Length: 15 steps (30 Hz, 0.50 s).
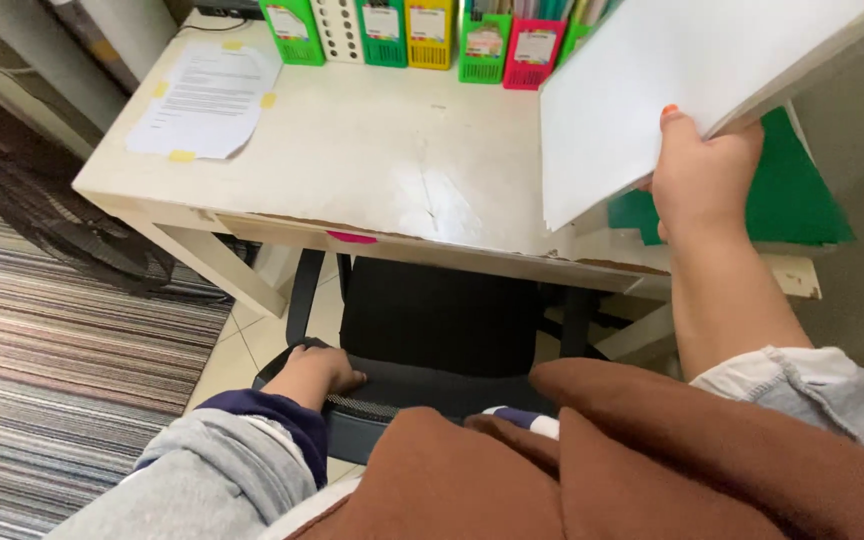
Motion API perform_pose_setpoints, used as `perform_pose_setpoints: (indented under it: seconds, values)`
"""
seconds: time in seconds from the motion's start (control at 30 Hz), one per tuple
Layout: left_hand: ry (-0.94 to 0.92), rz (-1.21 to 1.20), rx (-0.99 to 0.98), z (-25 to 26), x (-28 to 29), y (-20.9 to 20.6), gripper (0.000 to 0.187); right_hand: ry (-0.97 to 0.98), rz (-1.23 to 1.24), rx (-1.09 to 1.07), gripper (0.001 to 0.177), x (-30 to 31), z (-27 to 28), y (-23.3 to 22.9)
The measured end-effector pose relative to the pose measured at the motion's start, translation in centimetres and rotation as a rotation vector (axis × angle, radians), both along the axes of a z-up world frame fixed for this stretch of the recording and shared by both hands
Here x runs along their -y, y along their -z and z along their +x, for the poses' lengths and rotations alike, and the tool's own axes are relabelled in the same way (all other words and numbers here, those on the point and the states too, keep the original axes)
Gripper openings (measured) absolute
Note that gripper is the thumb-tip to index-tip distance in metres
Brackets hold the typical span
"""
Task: Sorting through files in a holder and putting away various office supplies like a ruler, markers, and a calendar on a desk.
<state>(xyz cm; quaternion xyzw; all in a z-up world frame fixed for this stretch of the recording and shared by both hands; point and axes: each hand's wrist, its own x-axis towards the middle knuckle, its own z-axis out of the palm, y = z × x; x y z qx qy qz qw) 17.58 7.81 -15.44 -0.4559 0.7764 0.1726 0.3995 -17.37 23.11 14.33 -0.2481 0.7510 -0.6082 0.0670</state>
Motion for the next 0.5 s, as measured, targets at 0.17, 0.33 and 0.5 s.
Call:
perform_pose_setpoints:
  seconds: [0.17,0.33,0.5]
  values:
    - [-0.059,-0.012,-0.048,2.7,1.0,0.0,0.067,-0.116,-0.238,-0.190,0.030,1.9,-3.4,6.7]
    - [-0.110,-0.022,-0.075,5.7,1.7,0.1,0.067,-0.089,-0.291,-0.116,0.036,2.9,-0.9,6.8]
    - [-0.171,-0.029,-0.110,8.7,2.6,-1.0,0.066,-0.066,-0.269,-0.044,0.034,2.8,-2.1,9.0]
